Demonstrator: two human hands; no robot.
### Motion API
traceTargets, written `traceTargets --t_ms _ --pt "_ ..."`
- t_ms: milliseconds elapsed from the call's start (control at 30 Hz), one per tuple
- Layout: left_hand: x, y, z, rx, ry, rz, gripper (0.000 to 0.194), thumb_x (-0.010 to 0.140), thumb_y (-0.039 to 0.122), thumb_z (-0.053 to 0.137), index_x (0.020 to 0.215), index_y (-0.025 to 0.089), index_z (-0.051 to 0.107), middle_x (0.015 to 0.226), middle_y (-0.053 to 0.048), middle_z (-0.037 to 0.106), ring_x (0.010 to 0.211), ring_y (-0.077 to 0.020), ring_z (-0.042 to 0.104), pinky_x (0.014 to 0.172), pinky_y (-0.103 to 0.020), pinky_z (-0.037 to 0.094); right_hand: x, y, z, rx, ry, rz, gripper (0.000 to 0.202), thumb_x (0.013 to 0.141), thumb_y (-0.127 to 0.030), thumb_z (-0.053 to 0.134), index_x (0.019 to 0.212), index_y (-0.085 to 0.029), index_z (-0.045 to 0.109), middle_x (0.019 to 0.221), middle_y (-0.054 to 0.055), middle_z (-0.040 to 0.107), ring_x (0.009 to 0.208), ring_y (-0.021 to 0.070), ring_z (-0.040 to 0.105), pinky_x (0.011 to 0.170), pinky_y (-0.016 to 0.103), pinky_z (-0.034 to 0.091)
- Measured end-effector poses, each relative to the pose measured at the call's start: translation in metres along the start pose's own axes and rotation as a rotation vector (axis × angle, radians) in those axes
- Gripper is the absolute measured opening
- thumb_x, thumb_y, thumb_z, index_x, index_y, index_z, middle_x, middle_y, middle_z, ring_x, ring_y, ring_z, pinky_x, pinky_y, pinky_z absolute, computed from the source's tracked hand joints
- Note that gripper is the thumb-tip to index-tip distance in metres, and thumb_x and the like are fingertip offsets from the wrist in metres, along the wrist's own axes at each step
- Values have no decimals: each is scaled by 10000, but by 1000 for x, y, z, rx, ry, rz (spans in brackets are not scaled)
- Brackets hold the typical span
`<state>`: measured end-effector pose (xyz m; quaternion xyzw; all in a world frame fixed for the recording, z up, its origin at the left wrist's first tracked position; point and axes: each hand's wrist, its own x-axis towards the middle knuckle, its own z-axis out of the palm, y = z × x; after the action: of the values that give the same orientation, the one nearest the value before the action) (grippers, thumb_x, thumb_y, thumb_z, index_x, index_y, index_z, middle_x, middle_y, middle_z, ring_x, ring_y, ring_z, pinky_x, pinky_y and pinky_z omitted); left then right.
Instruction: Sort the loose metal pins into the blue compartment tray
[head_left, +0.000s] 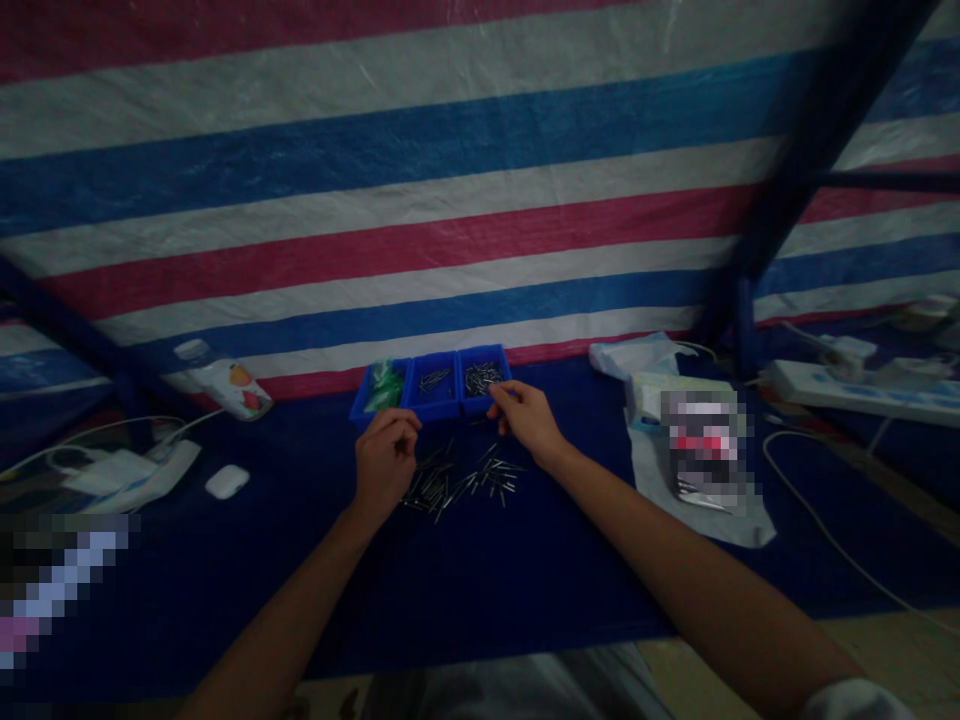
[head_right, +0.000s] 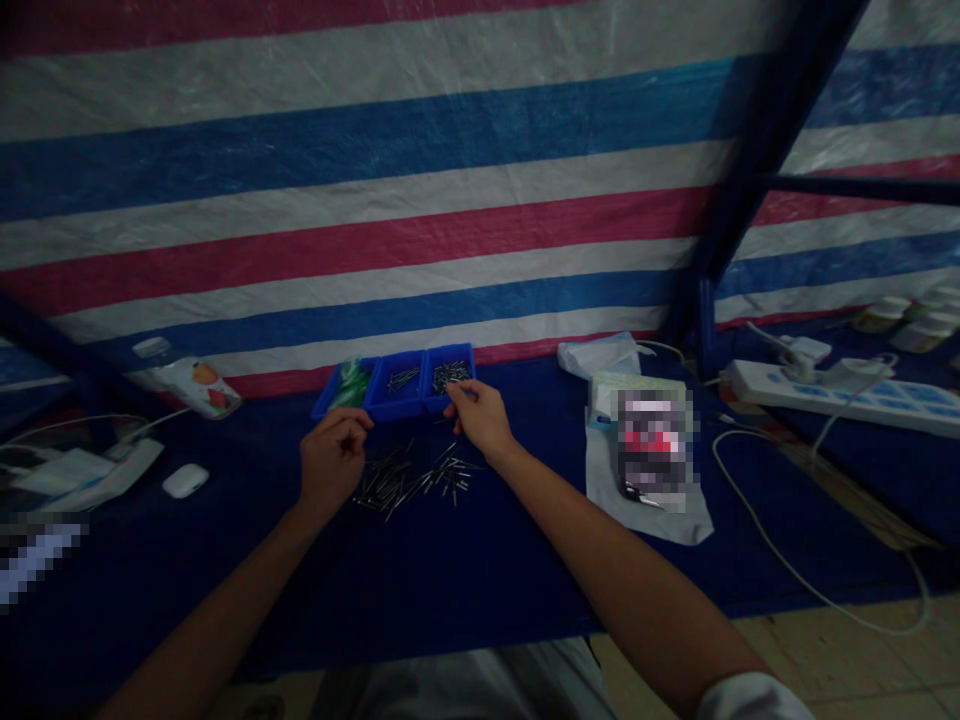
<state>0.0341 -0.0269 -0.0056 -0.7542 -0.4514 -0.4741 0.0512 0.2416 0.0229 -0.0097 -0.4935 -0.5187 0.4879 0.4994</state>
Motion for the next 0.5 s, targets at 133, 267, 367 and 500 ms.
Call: traceTargets --t_ms 133,267,367,500 --pt "0 -1 -1 -31 7 1 240 584 -39 388 510 185 347 728 -16 602 639 -145 555 573 -252 404 -25 -18 -16 -306 -120 -198 201 860 -360 566 909 -192 665 686 10 664 527 126 566 520 268 421" --pt "1 -4 -2 -35 -7 8 243 576 -34 381 521 193 314 719 -13 598 637 -142 556 582 -252 403 -96 -20 -65 -696 -55 -495 191 879 -338 570 1005 -229 664 890 42 713 783 191 642 736 349 473" --pt "2 -6 -1 -63 -61 18 262 608 -25 395 534 200 285 706 -14 596 628 -135 555 583 -248 395 -151 4 -118 -913 252 -702 74 863 -267 582 885 -226 640 864 51 709 935 236 622 863 397 449" --pt "1 -9 1 -103 -116 7 273 635 0 425 555 208 267 718 -24 601 649 -139 564 598 -253 400 -189 39 -173 -1174 529 -720 128 854 -327 589 887 -209 625 994 87 708 1059 314 572 909 484 412"
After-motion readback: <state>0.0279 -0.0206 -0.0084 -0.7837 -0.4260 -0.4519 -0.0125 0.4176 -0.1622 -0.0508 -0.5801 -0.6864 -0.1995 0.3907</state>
